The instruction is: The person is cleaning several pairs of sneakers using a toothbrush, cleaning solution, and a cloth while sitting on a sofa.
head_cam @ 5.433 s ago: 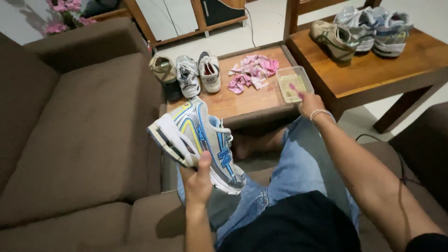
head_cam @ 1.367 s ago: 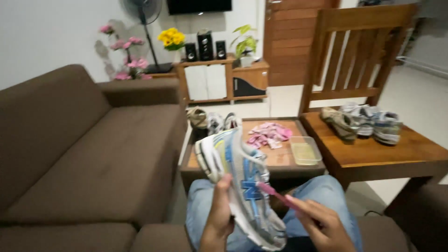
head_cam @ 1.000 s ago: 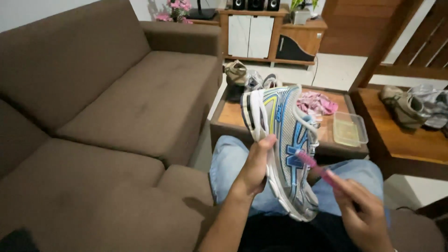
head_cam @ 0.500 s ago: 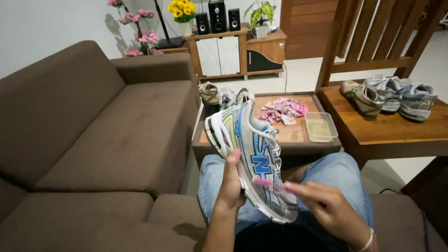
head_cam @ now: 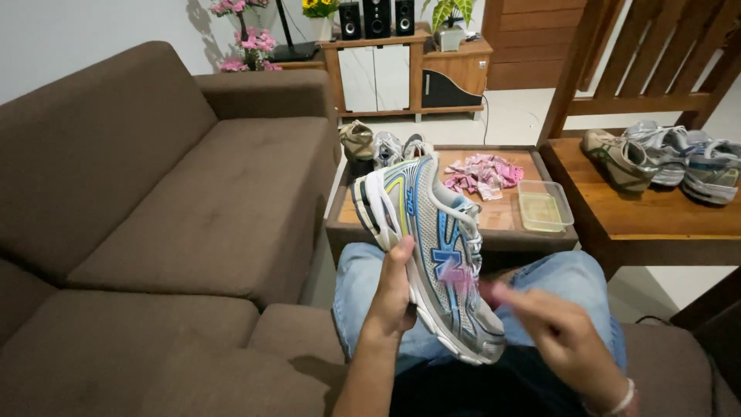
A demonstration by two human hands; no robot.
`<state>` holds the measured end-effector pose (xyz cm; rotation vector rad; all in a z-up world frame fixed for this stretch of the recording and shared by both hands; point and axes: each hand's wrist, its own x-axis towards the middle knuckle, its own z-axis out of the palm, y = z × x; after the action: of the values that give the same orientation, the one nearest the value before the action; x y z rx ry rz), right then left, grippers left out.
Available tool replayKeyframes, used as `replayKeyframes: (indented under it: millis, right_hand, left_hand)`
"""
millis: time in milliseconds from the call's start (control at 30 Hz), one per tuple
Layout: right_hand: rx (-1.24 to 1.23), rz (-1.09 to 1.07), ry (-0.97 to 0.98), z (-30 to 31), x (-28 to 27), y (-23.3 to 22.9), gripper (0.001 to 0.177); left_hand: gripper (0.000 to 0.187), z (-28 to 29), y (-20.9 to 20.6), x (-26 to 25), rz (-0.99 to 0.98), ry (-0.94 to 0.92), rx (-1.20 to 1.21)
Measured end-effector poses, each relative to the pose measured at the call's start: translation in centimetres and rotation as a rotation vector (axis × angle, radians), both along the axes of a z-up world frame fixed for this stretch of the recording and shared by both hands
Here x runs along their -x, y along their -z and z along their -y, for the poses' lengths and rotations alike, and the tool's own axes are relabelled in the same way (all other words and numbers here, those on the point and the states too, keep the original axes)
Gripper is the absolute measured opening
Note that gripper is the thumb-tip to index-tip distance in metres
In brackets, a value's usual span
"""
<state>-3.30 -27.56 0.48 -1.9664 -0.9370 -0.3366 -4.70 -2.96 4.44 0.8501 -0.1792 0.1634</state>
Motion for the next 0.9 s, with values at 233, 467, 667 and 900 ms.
replayKeyframes:
  millis: [233, 467, 667, 900]
  right_hand:
    - [-0.064, 0.057, 0.122, -1.4, 1.3, -1.9, 0.044]
    - [0.001, 0.012, -0.049, -0.8, 1.3, -1.2, 0.043]
    - [0.021, -0.050, -0.032, 0.0, 0.8, -0.4, 0.046]
    - [-0.020, 0.048, 0.129, -0.3, 0.6, -0.7, 0.048]
  left_hand:
    - [0.070, -0.2, 0.3, 0.0, -0.010, -0.073, -0.092]
    - [0.062, -0.1, 0.6, -0.2, 0.035, 0.058, 0.022]
    - [0.062, 0.0, 0.2, 0.2, 0.053, 0.045, -0.010]
    - [0.065, 0.0, -0.2, 0.1, -0.050, 0.007, 0.025]
